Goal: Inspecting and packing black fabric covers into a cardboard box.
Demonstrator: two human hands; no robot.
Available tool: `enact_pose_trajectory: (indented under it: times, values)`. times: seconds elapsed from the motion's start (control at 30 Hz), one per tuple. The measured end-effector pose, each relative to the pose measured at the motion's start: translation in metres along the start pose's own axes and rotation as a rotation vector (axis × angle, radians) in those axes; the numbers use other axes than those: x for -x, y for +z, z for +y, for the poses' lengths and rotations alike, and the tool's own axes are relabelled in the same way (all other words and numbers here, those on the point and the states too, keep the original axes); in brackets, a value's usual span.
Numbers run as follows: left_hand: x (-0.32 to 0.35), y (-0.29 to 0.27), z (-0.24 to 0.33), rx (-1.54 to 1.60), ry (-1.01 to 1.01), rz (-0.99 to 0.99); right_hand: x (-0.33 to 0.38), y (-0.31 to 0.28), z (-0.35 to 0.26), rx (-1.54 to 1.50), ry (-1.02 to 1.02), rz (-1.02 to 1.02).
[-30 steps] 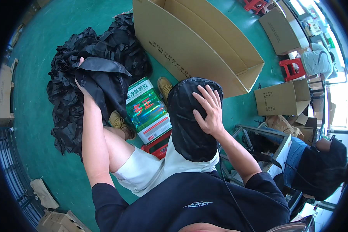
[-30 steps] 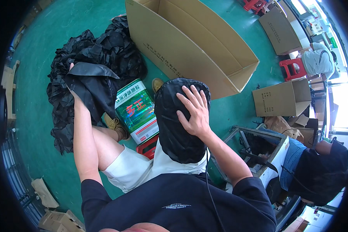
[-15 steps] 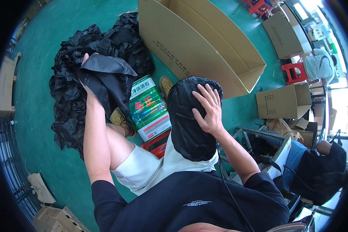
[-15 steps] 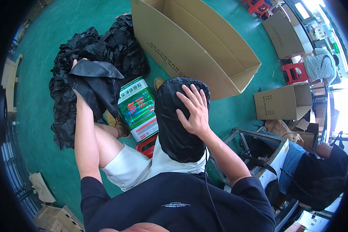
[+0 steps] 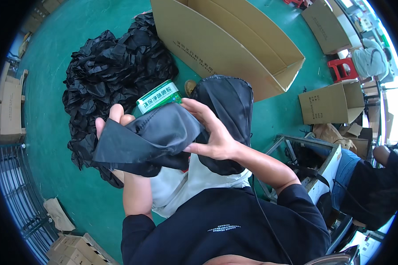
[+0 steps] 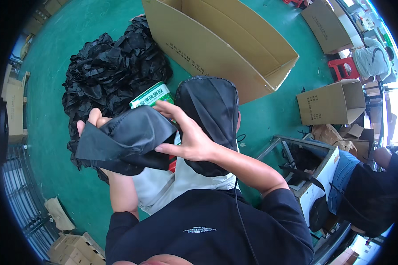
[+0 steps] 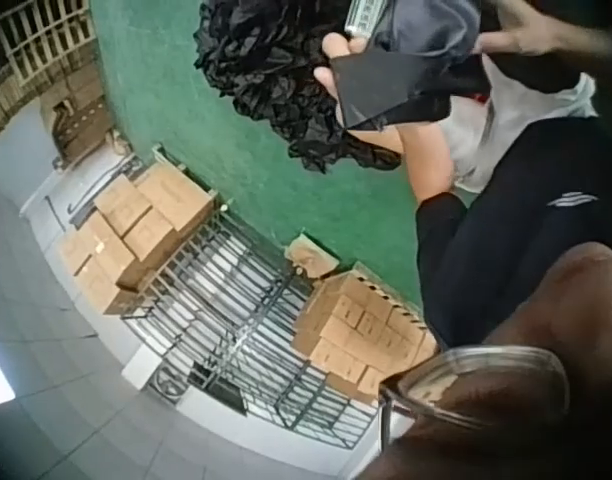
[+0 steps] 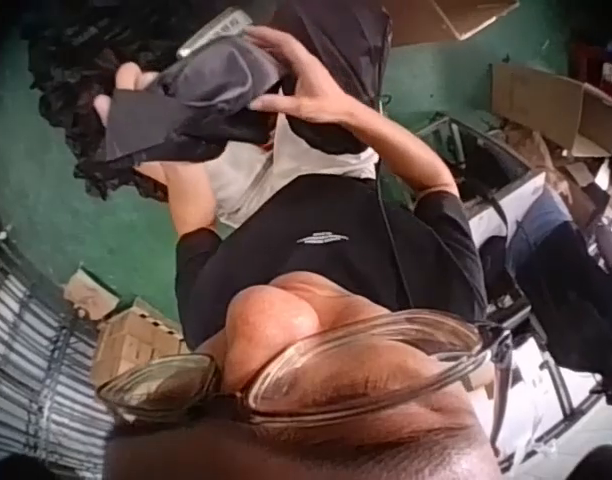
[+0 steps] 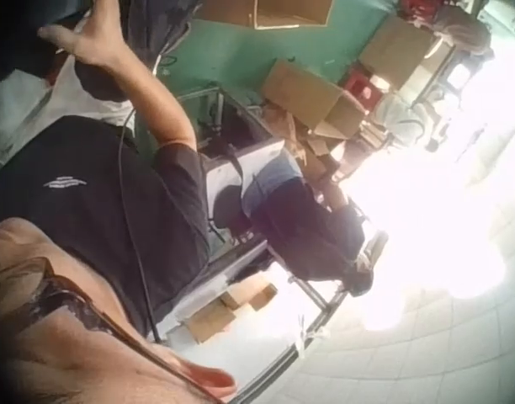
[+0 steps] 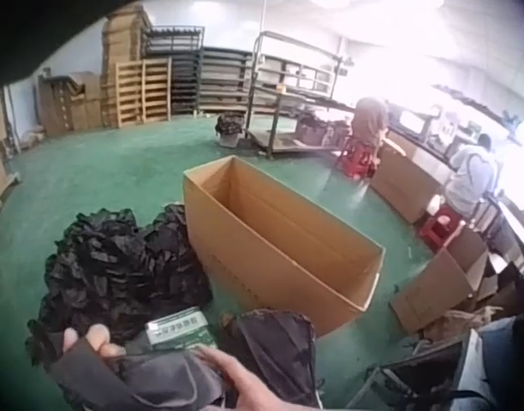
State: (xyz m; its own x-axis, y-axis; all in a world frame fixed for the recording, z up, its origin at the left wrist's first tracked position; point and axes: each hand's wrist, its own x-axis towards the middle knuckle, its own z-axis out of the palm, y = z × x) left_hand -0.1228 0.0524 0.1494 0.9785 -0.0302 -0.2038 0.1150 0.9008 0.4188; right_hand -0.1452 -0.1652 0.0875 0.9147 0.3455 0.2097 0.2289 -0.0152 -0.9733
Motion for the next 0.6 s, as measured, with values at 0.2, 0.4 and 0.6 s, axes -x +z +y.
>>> enact_pose_trajectory:
  times: [0.2, 0.4, 0.6]
  values:
    - [-0.001, -0.071, -0.002, 0.181, -0.131, -0.416, 0.001, 0.004, -0.027, -0.382, 0.114, 0.176]
    - [0.035, -0.083, -0.011, -0.730, 0.028, -0.413, 0.020, -0.002, -0.042, -0.574, 0.263, 0.245]
    - [0.068, -0.061, -0.071, -1.335, 0.460, -0.500, 0.023, 0.018, -0.059, -0.830, 0.375, 0.408]
